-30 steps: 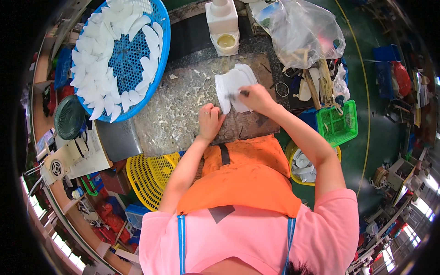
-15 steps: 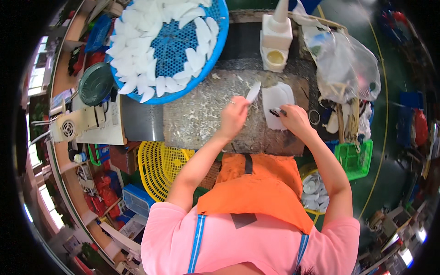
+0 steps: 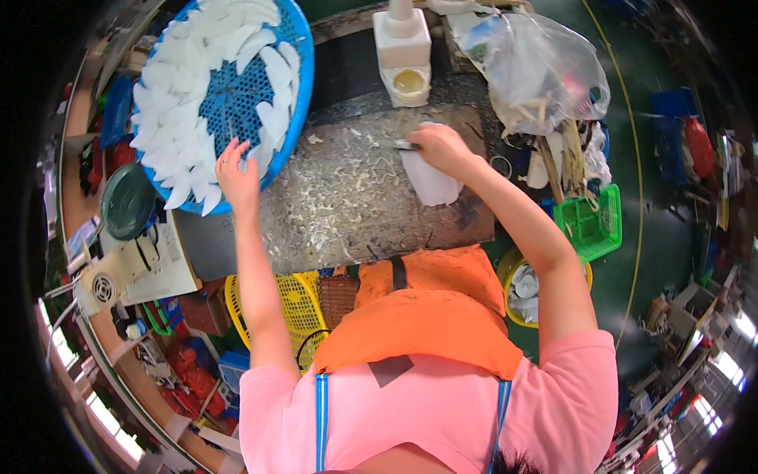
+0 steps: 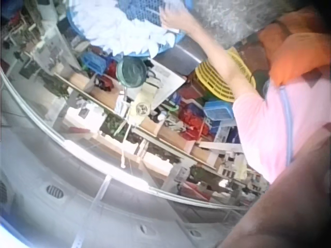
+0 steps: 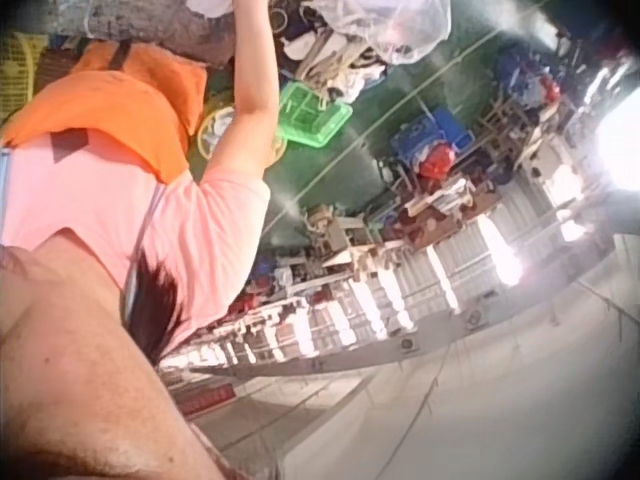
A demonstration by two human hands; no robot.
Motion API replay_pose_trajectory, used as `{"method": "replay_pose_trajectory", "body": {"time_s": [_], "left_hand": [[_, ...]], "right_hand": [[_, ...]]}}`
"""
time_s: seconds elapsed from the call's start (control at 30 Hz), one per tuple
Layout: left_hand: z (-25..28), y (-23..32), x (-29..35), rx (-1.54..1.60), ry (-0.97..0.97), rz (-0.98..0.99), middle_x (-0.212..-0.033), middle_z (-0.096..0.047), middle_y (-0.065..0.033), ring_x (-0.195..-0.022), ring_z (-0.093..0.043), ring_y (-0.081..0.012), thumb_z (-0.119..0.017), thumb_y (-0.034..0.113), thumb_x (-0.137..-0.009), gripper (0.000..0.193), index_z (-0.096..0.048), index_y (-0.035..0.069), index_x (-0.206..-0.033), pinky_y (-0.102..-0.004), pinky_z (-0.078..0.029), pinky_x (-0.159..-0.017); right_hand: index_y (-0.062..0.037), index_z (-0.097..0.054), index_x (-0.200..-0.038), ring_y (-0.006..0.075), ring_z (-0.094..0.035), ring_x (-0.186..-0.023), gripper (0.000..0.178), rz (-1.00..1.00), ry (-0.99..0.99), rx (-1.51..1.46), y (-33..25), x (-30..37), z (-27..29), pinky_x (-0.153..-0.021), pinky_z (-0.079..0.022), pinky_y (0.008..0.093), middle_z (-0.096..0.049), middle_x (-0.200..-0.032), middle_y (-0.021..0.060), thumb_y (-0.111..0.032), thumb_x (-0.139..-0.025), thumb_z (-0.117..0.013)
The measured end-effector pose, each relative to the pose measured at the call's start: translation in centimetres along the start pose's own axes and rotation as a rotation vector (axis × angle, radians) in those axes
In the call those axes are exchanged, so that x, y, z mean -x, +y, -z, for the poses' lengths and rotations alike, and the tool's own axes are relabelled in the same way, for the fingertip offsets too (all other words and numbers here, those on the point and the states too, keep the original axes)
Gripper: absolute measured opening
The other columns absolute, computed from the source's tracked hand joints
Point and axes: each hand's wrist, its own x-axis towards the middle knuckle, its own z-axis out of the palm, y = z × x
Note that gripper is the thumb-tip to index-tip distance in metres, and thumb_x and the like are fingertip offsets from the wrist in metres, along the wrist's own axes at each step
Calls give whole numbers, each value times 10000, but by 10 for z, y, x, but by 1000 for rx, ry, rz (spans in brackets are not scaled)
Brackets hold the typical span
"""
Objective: Applying adhesive or treatment to small shoe components using a brush and stacking them.
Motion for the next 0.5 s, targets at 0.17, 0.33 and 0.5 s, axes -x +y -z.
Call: {"method": "replay_pose_trajectory", "body": {"time_s": [0.17, 0.33, 0.5], "left_hand": [[-76, 139, 33, 571, -475, -177, -1023, -601, -140, -978, -552, -326, -626, 20, -697, 268, -626, 38, -964, -402, -461, -827], [-119, 175, 50, 396, -672, -100, -1010, -562, -145, -922, -549, -333, -736, 45, -639, 409, -579, 68, -1015, -426, -453, -782], [-125, 184, 65, 431, -640, -23, -977, -562, -149, -888, -553, -333, -748, 32, -635, 431, -547, 47, -1016, -436, -448, -745]], "right_hand": [[-100, -656, -957, 314, -600, -880, 233, 278, -79, 127, -10, 37, -10, -757, -488, 403, -593, -859, 92, -99, -731, -597], [-67, -633, -852, 305, -620, -788, 126, 17, -332, 119, -10, 67, 9, -686, -499, 429, -616, -839, 123, -108, -738, -597], [-94, -654, -971, 333, -613, -845, 225, -31, 405, 53, 15, -44, 24, -735, -483, 430, -625, -831, 135, -112, -767, -560]]}}
